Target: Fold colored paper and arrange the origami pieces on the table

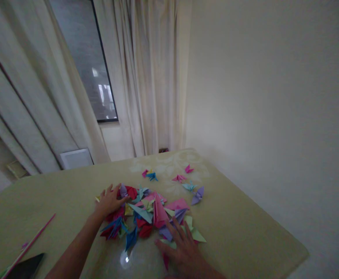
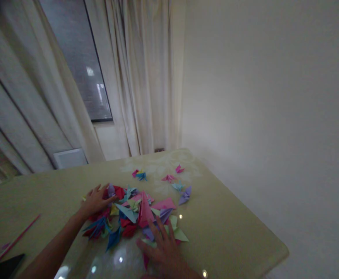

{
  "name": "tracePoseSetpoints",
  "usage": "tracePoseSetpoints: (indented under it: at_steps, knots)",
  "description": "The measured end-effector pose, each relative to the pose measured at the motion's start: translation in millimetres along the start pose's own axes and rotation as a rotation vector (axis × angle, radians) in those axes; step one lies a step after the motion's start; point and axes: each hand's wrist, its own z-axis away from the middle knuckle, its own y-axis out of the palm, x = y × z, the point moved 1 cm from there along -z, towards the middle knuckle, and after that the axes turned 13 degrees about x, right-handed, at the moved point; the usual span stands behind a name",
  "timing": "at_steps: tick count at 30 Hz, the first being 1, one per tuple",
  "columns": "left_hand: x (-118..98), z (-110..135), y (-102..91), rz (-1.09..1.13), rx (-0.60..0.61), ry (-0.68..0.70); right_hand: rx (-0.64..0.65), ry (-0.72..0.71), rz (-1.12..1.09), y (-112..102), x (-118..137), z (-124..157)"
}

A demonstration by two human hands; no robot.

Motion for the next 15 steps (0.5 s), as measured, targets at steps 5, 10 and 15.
tracePoseSetpoints:
  at_steps: [5,10,15]
  knots:
    - [19.4,29.0,21.1,0.043,0.043,0.152,0.112,0.297,0.026,-13.9,-11.6,-49.9]
    - [50.6,100.5,40.7,0.229,-0.13,0.254,0.07,0.356,0.075,-40.0,-28.2,-112.7]
    - [53.5,161.5,79.3,0.117,-0.22,0.39,0.101,0.157,0.068,-47.3,-26.1,-156.0]
